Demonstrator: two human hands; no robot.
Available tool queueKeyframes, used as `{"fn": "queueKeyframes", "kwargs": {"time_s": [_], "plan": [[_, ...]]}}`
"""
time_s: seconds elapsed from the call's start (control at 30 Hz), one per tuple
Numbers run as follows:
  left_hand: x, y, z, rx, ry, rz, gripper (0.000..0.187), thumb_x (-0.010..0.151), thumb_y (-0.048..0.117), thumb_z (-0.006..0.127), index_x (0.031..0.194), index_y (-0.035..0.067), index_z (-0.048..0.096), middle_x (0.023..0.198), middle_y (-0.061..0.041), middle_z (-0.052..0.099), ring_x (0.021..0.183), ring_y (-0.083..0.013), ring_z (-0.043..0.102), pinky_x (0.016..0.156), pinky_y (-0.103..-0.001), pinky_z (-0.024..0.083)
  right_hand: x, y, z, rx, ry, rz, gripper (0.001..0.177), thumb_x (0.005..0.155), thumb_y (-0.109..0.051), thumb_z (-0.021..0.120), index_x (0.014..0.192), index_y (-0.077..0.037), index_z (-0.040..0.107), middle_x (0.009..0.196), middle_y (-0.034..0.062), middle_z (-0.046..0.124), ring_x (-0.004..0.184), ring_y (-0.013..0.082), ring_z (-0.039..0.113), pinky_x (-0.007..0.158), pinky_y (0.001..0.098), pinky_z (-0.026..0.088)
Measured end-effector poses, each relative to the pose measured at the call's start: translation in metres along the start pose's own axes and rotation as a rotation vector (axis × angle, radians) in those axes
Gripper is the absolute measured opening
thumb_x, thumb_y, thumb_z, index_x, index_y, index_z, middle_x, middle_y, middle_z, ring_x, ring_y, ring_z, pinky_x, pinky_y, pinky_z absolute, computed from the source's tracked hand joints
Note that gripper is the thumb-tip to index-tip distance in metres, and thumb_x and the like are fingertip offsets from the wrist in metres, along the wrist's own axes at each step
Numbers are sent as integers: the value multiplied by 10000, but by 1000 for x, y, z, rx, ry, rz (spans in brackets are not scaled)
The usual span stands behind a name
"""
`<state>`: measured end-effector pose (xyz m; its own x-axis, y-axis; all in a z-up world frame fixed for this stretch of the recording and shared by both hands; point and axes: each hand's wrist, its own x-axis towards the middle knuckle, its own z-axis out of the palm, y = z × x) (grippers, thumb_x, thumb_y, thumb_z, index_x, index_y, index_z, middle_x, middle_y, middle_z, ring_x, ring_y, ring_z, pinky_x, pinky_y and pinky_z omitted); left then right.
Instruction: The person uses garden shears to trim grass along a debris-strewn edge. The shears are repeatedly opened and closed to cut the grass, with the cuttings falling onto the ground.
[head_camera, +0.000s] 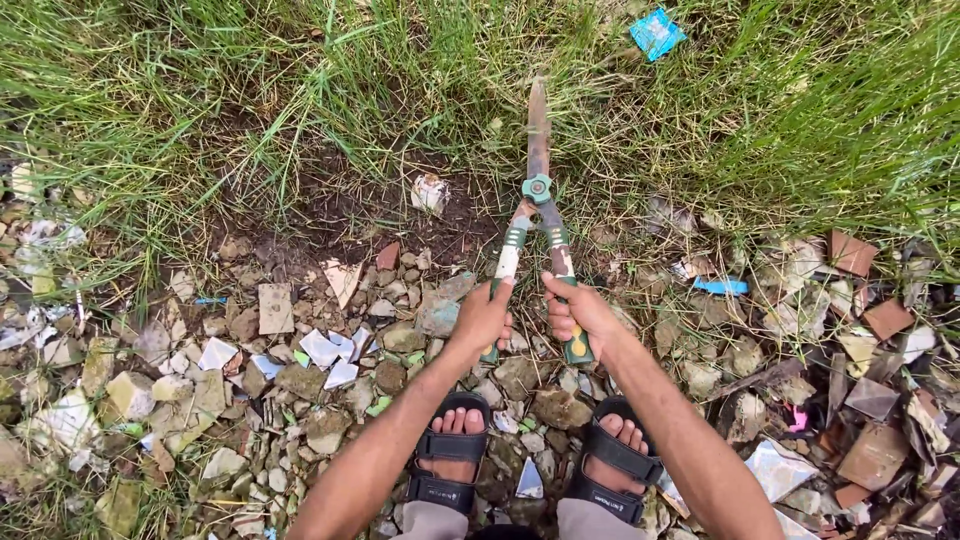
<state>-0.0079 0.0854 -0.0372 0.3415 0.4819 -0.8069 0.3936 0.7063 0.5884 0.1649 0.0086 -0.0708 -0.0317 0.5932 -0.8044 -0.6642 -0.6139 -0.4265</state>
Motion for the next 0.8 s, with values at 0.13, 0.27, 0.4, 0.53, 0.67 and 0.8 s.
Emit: {"fn": "queueKeyframes", "kwargs": {"time_s": [0.13, 0.27, 0.4, 0.53, 0.67, 0.8], "plan": [[-8, 1, -2, -20, 7, -8, 486, 1093, 387, 462, 1318, -35, 543, 706, -76, 538, 490, -114, 523, 369, -239, 536, -7, 6, 3, 43, -6, 31, 305, 1051, -320, 616, 895, -84, 502, 555, -90, 316, 349, 29, 372, 298, 207, 375], [-16, 6, -5, -24, 9, -7, 442, 1077, 384, 481, 1232, -18, 578, 681, -99, 544, 474, -133, 536, 355, -264, 534, -11, 6, 1, 44, -13, 28, 294, 1040, -310, 636, 904, -83, 508, 555, -83, 298, 348, 43, 365, 297, 227, 381], [-38, 23, -10, 18, -57, -53, 478, 1102, 378, 458, 1384, -5, 511, 696, -45, 537, 474, -101, 510, 354, -227, 503, -20, 5, -6, -6, -26, 29, 262, 1043, -272, 628, 924, -65, 518, 543, -66, 323, 339, 56, 373, 292, 240, 394], [-30, 5, -49, 88, -47, -60, 457, 1085, 380, 500, 1336, 2, 555, 661, -59, 537, 449, -112, 522, 328, -247, 511, -46, -8, -31, -67, -32, 65, 248, 1055, -251, 596, 932, -43, 537, 527, -63, 334, 322, 50, 374, 266, 234, 379], [-45, 12, -74, 234, -111, -77, 441, 1063, 365, 527, 1277, -17, 582, 649, -75, 504, 462, -114, 487, 326, -241, 475, -63, 2, -58, -140, -18, 85, 246, 1034, -217, 626, 925, -6, 561, 518, -16, 368, 314, 77, 384, 249, 257, 378], [-18, -31, -54, 208, -48, -58, 417, 1060, 362, 537, 1257, 5, 623, 642, -125, 584, 457, -164, 567, 315, -278, 529, -51, 16, -49, -95, 18, 80, 261, 1044, -253, 612, 952, -12, 568, 521, -31, 405, 318, 74, 402, 258, 243, 387]]}}
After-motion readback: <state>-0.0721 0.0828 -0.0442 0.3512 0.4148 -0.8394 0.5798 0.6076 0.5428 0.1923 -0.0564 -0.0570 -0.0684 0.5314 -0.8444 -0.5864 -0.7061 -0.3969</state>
